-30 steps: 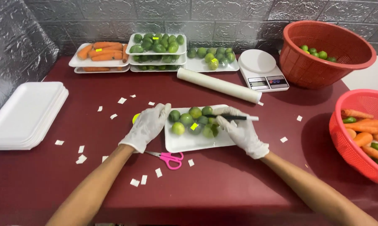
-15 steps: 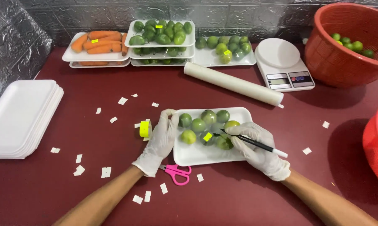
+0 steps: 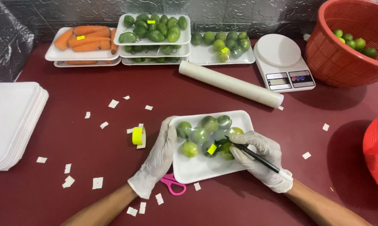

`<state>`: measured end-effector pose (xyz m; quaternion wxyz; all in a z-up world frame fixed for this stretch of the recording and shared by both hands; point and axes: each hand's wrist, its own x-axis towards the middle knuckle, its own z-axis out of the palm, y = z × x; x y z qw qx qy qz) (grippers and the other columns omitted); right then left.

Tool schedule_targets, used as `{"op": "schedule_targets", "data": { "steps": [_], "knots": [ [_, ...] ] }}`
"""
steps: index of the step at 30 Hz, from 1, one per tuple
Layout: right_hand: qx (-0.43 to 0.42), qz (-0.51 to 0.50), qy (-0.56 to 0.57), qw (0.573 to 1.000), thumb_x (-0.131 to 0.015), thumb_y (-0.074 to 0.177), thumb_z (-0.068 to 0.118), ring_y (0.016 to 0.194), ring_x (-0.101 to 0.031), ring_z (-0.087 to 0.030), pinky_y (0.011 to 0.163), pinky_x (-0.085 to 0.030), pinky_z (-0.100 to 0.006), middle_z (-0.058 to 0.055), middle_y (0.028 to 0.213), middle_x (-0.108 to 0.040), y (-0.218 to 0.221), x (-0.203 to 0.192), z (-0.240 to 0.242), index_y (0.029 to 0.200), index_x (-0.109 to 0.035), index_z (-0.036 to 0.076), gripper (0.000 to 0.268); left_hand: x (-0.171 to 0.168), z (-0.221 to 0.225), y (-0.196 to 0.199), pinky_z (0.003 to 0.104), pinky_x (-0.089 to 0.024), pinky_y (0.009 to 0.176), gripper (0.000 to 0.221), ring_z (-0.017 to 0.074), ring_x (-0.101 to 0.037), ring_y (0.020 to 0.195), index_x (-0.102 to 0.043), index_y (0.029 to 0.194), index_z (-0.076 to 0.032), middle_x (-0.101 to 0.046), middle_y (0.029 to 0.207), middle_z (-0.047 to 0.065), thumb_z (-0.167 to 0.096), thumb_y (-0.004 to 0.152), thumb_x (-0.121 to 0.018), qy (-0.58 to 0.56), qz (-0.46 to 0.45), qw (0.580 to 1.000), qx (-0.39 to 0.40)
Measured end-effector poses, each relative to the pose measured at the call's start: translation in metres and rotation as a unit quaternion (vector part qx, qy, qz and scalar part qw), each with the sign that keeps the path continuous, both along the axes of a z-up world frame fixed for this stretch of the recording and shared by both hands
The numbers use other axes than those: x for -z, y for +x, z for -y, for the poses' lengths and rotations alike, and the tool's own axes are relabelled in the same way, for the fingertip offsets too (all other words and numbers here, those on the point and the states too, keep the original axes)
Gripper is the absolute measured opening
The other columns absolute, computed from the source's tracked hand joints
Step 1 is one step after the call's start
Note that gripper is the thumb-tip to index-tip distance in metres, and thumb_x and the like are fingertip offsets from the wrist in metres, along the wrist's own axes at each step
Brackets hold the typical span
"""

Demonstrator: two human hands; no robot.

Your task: Labeling individual limes in a plastic tray with yellow stickers and marking them with a pen

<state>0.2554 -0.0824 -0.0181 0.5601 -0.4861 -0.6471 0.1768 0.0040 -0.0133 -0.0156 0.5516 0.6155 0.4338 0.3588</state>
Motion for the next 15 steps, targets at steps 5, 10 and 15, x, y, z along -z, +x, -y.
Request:
{"op": "schedule_targets", "data": {
  "steps": [5, 10, 15],
  "knots": [
    [-0.053, -0.005, 0.078, 0.996, -0.079, 0.084, 0.004, 0.084, -0.079, -0.022, 0.08, -0.066, -0.028, -0.011, 0.097, -0.079, 0.002, 0.008, 0.002, 0.098, -0.076, 0.001, 0.014, -0.009, 0.008, 0.006, 0.033, -0.05, 0.109, 0.049, 0.0167, -0.064, 0.124, -0.037, 0.147, -0.015, -0.061, 0.137, 0.004, -0.038, 0.104, -0.033, -0.096, 0.098, 0.988, 0.069],
    [-0.033, 0.001, 0.033, 0.999, -0.08, 0.083, 0.001, 0.083, -0.076, -0.013, 0.077, -0.062, -0.021, -0.007, 0.093, -0.079, -0.004, 0.003, 0.006, 0.091, -0.077, 0.01, 0.012, -0.003, 0.01, 0.006, 0.033, -0.048, 0.109, 0.048, 0.0148, -0.058, 0.123, -0.036, 0.146, -0.011, -0.056, 0.134, 0.006, -0.037, 0.105, -0.035, -0.026, 0.113, 0.989, 0.089],
    [-0.099, -0.105, -0.02, 0.989, -0.074, 0.086, 0.0, 0.06, -0.076, -0.022, 0.061, -0.062, -0.025, -0.015, 0.088, -0.071, 0.005, 0.014, 0.005, 0.101, -0.076, -0.004, 0.016, 0.002, 0.007, 0.006, 0.034, -0.05, 0.111, 0.05, 0.017, -0.059, 0.127, -0.032, 0.152, -0.014, -0.054, 0.141, 0.007, -0.032, 0.106, -0.035, -0.024, 0.111, 0.99, 0.087]
  ]
}}
